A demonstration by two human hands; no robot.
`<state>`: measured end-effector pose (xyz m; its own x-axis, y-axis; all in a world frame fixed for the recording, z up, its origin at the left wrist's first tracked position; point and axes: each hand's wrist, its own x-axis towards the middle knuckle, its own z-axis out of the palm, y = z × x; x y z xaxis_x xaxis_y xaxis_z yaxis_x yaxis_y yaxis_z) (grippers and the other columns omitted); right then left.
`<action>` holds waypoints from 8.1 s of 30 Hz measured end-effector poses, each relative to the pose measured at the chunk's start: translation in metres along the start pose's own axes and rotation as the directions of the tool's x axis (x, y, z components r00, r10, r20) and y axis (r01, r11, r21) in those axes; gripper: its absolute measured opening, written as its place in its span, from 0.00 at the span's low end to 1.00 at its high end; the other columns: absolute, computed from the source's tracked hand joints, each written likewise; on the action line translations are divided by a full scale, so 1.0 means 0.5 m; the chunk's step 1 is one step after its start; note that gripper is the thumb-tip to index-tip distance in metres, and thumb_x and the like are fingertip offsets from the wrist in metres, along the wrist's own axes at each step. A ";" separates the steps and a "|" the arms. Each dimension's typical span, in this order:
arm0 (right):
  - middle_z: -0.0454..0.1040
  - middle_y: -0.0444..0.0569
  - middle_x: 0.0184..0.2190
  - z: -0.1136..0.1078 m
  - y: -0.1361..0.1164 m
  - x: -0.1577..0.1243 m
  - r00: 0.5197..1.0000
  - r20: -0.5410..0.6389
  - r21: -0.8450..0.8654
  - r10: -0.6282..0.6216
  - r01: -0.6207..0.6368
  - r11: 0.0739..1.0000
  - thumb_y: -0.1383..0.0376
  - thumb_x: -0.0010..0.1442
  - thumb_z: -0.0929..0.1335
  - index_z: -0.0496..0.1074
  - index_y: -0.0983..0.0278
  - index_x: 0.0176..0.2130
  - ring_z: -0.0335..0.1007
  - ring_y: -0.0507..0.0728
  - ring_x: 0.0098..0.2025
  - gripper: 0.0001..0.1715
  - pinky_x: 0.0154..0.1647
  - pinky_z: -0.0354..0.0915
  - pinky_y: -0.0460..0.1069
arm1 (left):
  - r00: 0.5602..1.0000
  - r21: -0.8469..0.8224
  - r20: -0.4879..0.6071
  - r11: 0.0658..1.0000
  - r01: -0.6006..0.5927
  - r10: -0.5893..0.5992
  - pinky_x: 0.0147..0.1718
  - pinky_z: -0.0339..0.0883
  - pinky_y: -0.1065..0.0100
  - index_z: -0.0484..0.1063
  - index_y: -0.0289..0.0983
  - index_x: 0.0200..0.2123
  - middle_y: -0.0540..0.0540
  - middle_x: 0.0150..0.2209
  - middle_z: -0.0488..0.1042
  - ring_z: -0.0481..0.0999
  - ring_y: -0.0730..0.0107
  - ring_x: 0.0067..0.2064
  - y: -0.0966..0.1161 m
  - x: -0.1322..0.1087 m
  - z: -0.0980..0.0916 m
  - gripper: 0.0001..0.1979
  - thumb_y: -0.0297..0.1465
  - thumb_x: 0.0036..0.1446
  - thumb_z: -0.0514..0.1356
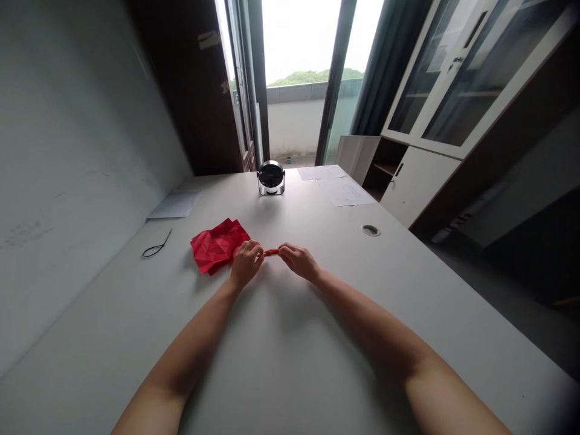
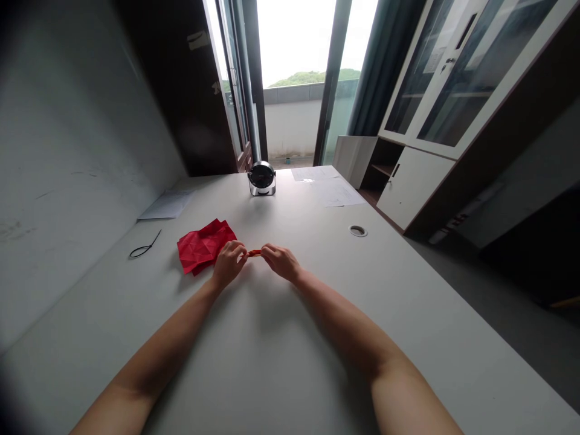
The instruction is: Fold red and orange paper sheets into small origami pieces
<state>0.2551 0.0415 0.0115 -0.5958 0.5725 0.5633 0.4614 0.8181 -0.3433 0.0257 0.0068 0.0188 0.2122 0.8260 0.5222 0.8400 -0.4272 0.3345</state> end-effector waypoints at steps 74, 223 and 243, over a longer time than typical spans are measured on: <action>0.70 0.44 0.29 0.032 0.035 0.013 0.843 -0.132 0.552 0.521 -0.374 0.745 0.62 0.58 0.68 0.71 0.62 0.29 0.63 0.51 0.29 0.07 0.33 0.64 0.48 | 0.857 -0.904 0.425 -0.195 0.382 -0.293 0.42 0.69 0.64 0.68 0.37 0.32 0.46 0.37 0.72 0.73 0.68 0.40 0.055 0.002 0.033 0.13 0.39 0.60 0.64; 0.71 0.46 0.27 0.021 -0.025 0.020 0.909 0.024 0.809 0.417 -0.263 0.526 0.44 0.57 0.71 0.71 0.62 0.29 0.65 0.55 0.32 0.25 0.37 0.65 0.51 | 0.900 -0.563 0.020 0.740 0.369 -0.435 0.28 0.62 0.72 0.74 0.38 0.32 0.49 0.31 0.73 0.70 0.72 0.30 0.010 -0.012 0.059 0.05 0.33 0.52 0.65; 0.75 0.46 0.33 0.027 0.102 0.011 0.536 -0.151 0.875 0.830 -0.318 0.364 0.49 0.56 0.67 0.70 0.62 0.36 0.71 0.55 0.34 0.19 0.31 0.72 0.49 | 0.744 -0.857 0.087 0.331 0.395 -0.662 0.33 0.68 0.70 0.62 0.40 0.31 0.51 0.29 0.67 0.70 0.72 0.30 -0.012 0.005 0.046 0.08 0.38 0.54 0.55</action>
<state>0.2665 0.0869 -0.0132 0.1628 0.9780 0.1305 -0.2177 0.1646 -0.9620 0.0325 0.0198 0.0002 -0.3548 0.9297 0.0986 -0.0660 -0.1301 0.9893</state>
